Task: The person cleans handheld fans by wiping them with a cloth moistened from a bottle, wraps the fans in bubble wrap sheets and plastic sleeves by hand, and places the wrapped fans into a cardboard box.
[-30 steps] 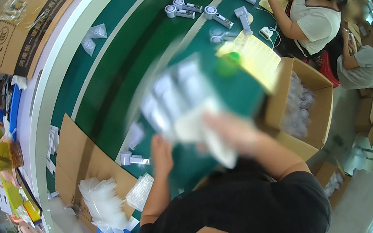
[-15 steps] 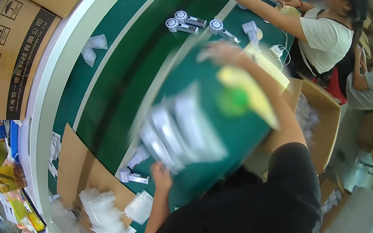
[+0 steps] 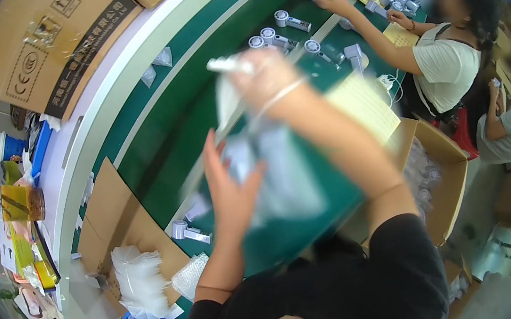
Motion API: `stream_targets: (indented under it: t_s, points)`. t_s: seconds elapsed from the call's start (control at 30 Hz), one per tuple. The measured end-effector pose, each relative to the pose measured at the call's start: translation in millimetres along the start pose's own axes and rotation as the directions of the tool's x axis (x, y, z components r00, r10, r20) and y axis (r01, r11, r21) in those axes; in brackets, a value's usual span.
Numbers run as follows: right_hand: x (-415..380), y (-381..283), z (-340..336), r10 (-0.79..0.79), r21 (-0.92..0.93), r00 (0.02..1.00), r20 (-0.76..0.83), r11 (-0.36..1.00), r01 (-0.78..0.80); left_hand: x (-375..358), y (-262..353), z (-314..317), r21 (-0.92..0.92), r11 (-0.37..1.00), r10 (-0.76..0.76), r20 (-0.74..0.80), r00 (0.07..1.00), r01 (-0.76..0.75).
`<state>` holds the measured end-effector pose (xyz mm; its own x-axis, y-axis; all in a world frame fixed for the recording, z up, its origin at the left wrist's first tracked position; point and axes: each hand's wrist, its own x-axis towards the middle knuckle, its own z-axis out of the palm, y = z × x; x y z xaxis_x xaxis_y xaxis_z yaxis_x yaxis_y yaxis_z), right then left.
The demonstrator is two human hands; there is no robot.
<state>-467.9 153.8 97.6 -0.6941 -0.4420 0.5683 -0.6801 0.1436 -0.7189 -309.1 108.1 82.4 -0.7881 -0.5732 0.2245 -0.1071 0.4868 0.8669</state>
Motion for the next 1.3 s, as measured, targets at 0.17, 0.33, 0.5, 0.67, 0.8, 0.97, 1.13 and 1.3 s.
stream_targets:
  t_s: [0.17,0.33,0.5,0.67,0.8,0.97,1.13,1.3]
  points:
    - [-61,-62,54,0.272,0.321,0.962,-0.008,0.912,-0.255,-29,-7,-20,-0.311,0.947,-0.07,0.028,0.997,0.075]
    - [-116,-75,71,-0.133,0.25,0.99,0.042,0.961,0.119,-70,-26,-77,-0.605,0.418,-0.488,0.48,0.729,0.678]
    - [-106,-92,55,-0.363,0.304,0.64,0.677,0.93,0.206,-103,-67,-125,-0.478,0.601,-0.321,0.589,0.741,0.64]
    - [-134,-78,92,0.047,0.266,0.336,0.941,0.512,-0.817,-131,-98,-151,-0.528,0.523,-0.105,0.74,0.665,0.669]
    - [-150,-128,103,0.123,0.407,0.393,0.911,-0.415,-0.814,-144,-94,-160,-0.754,0.281,-0.054,0.605,0.795,0.593]
    - [-241,-112,166,0.314,0.585,0.514,0.798,-0.202,-0.785,-161,-111,-173,-0.828,-0.017,-0.307,0.537,0.786,0.56]
    - [-273,-104,184,0.158,0.194,0.23,0.96,0.212,-0.958,-226,-205,-137,-0.572,-0.275,-0.165,0.82,0.548,0.773]
    - [-261,-110,198,0.009,0.038,0.051,0.999,0.533,-0.845,-265,-217,-129,-0.638,-0.459,-0.326,0.768,0.551,0.618]
